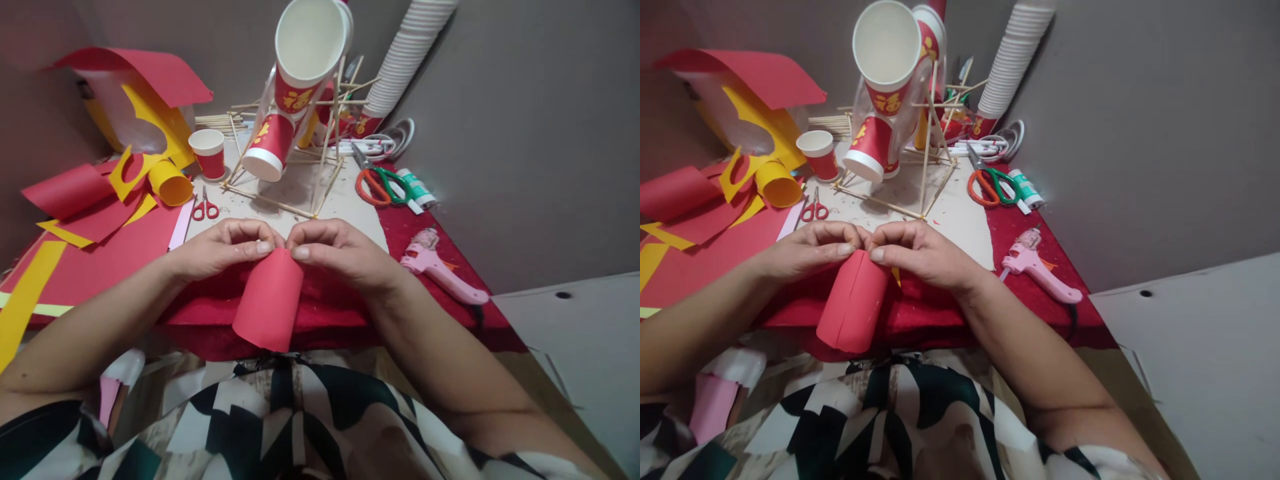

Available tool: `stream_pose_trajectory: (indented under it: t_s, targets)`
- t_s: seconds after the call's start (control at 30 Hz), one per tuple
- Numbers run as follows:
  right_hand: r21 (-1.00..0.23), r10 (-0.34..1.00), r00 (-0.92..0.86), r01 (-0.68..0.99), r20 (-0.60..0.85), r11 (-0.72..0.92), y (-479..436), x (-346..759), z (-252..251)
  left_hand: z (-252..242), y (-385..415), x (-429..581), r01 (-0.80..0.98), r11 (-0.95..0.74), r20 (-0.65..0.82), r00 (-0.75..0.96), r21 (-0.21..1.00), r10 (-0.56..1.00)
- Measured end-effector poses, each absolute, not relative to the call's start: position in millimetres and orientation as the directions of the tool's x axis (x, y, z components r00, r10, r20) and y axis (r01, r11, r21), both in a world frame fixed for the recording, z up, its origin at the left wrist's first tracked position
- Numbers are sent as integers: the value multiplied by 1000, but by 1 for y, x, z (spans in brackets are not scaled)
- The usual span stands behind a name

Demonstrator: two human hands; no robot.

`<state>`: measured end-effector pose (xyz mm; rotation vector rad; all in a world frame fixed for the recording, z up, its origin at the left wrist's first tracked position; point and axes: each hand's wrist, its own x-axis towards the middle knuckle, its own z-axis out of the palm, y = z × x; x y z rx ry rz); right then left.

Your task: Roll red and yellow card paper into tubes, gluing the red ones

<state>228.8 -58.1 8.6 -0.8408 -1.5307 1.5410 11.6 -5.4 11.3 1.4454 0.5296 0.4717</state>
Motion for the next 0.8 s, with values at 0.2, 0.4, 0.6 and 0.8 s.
stream_pose_trajectory:
  t_s: [0.2, 0.4, 0.6, 0.8]
  targets:
    - [-997, 888, -457, -69, 54, 25, -58, 228, 6, 13, -7, 13, 34, 64, -66, 789, 997, 610]
    - [-995, 888, -455, -98, 73, 32, -59, 224, 6, 16, -9, 15, 40, 29, -49, 794, 999, 606]
    - [-997, 928, -364, -27, 76, 72, -58, 219, 5, 16, -9, 17, 100, -42, -51, 771, 994, 635]
    - [-1000, 932, -363, 5, -9, -8, -60, 216, 1, 8, -8, 19, 53, -5, -35, 733, 999, 680]
